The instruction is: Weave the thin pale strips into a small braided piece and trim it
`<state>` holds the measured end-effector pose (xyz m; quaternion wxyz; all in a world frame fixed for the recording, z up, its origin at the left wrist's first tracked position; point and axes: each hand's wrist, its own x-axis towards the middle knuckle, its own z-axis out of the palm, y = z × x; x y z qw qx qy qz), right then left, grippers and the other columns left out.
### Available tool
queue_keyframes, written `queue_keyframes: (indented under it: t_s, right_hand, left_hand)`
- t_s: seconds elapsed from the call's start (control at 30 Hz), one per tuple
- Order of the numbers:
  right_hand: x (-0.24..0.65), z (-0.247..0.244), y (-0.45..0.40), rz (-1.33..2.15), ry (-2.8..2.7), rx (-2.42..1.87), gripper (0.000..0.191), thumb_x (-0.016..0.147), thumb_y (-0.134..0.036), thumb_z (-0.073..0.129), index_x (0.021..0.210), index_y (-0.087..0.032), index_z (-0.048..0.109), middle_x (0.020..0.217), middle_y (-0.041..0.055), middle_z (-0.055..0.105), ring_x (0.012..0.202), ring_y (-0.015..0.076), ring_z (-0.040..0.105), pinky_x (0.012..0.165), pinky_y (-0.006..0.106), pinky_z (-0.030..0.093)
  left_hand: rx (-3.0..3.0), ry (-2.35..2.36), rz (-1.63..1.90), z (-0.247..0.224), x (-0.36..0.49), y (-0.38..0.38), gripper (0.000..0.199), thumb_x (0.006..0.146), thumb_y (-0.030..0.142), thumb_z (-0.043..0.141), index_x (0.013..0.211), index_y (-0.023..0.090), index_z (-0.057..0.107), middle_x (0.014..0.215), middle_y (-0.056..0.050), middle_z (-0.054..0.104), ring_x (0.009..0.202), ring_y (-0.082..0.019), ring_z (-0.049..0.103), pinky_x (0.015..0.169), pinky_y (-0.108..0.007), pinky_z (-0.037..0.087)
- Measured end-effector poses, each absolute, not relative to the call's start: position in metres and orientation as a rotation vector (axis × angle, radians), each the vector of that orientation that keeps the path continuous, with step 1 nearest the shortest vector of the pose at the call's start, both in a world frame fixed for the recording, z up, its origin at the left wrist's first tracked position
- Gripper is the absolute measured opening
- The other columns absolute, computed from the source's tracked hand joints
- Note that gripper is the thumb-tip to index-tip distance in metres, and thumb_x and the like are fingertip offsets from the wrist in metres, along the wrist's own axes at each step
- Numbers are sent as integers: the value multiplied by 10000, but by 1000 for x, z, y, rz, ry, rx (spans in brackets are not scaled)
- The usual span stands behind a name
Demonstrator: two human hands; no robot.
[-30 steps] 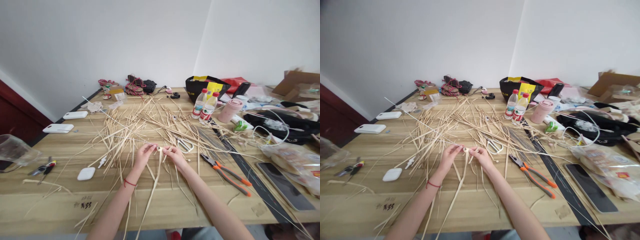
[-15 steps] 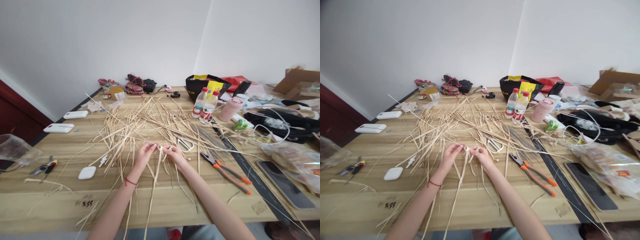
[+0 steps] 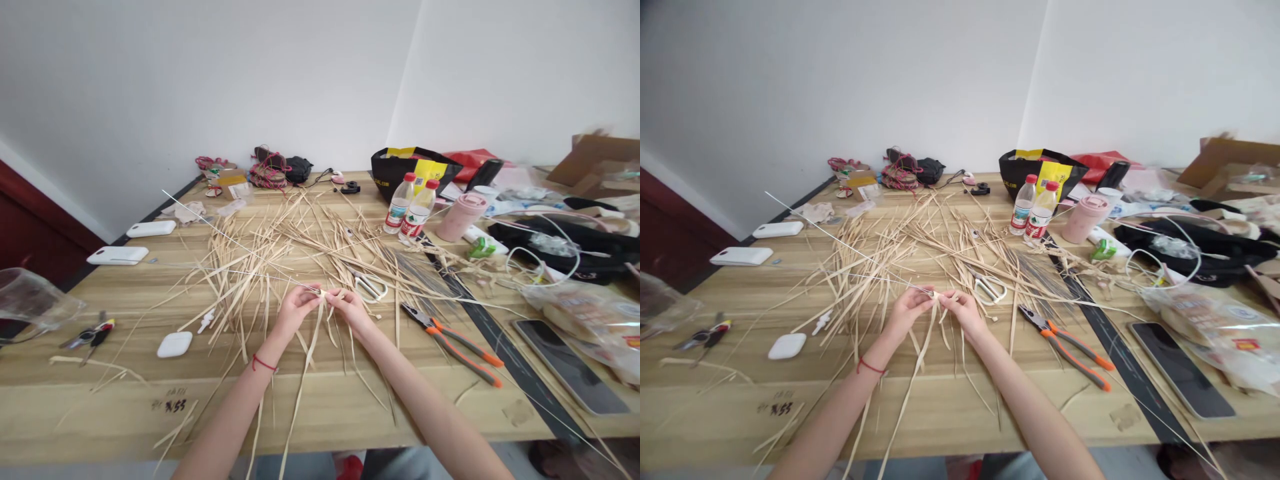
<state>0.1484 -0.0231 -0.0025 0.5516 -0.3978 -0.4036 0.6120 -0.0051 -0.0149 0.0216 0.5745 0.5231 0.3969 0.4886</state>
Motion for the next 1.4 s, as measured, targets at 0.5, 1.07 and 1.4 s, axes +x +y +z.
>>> queue_keyframes:
  t_s: [0.5, 1.07, 1.4]
  right_hand:
    - [149, -3, -24, 1434, -978, -939, 226, 643, -389, 731, 717, -189, 656, 772, 14, 641, 691, 144, 551, 673, 266, 409]
    - [148, -10, -21, 1424, -948, -938, 219, 613, -391, 750, 688, -203, 667, 761, 5, 647, 700, 146, 556, 697, 278, 399]
    - [149, -12, -19, 1369, -898, -940, 209, 602, -384, 756, 644, -208, 652, 745, 3, 642, 685, 150, 553, 684, 281, 408]
  left_hand:
    - [1229, 870, 1084, 15, -3, -16, 337, 706, 238, 667, 1026, 169, 588, 1094, -78, 629, 954, -194, 614, 851, -342, 491]
    - [1215, 867, 1064, 15, -5, -14, 359, 685, 199, 684, 1033, 173, 598, 1020, -64, 648, 840, -145, 621, 819, -301, 495]
    - [1211, 907, 1037, 13, -10, -10, 472, 645, 175, 712, 1069, 182, 507, 855, -31, 649, 857, -152, 617, 806, -301, 484]
